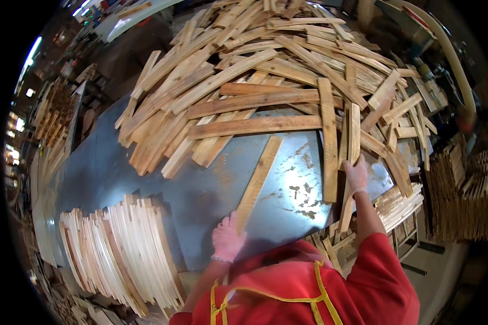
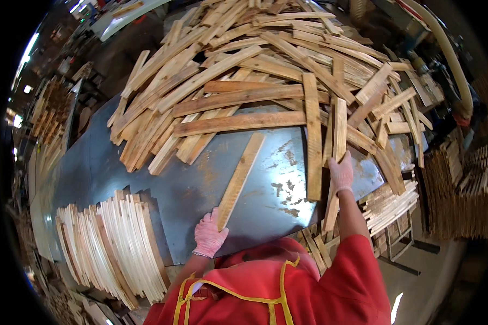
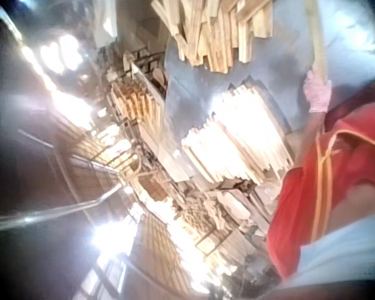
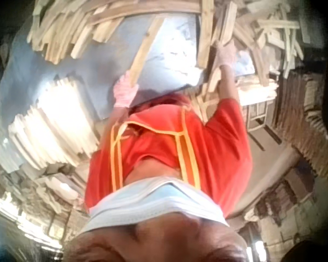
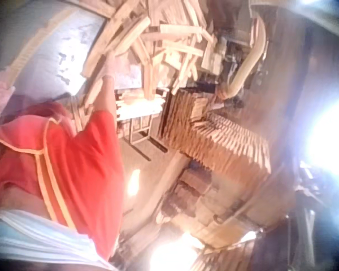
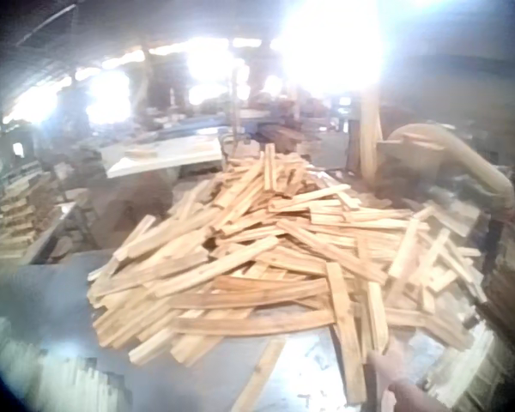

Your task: The person repeatedly picks up thin wooden planks from a large pile on a metal table and places them into a neat, vertical stack. The person wears pink gloves and a red shirt with yellow straps. The camera is head-mounted, providing a first-person view of the hands and the work surface.

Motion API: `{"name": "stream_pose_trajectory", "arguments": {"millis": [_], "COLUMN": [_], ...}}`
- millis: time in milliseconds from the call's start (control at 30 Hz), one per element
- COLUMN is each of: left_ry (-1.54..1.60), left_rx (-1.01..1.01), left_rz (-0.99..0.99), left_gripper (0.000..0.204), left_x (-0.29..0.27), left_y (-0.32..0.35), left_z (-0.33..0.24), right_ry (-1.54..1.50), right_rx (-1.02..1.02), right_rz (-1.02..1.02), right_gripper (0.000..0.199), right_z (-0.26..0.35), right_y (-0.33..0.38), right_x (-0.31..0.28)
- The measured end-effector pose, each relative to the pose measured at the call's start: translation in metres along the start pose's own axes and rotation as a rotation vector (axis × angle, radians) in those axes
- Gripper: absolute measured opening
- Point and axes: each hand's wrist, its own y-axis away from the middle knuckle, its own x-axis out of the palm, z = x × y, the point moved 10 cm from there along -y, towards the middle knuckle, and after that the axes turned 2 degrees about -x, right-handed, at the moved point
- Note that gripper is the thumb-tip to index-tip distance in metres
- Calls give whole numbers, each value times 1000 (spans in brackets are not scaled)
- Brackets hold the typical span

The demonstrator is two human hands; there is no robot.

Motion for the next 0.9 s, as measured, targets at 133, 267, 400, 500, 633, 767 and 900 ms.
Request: {"name": "stream_pose_trajectory", "arguments": {"millis": [133, 267, 400, 500, 633, 767, 900], "left_ry": [685, 1164, 1270, 1190, 687, 77, -124], "left_rx": [54, -103, -265, -319, -471, -378, -498], "left_rz": [-107, -34, -171, -339, -341, -526, -532], "left_gripper": [73, 64, 63, 59, 62, 84, 87], "left_x": [-4, 15, 36, 51, 41, 19, 34], "left_y": [45, 97, 143, 174, 222, 226, 223], "left_z": [32, 72, 125, 169, 216, 223, 262], "right_ry": [-272, -786, -697, 94, 188, 228, -23], "right_rx": [-160, 63, 112, -643, -558, -663, -823], "right_rz": [21, 501, 824, 931, 1270, 1320, 1319], "right_gripper": [72, 68, 60, 56, 61, 65, 63], "right_z": [14, 89, 179, 211, 278, 309, 322], "right_y": [65, 161, 288, 359, 485, 541, 508], "right_x": [41, 109, 186, 275, 284, 327, 313]}}
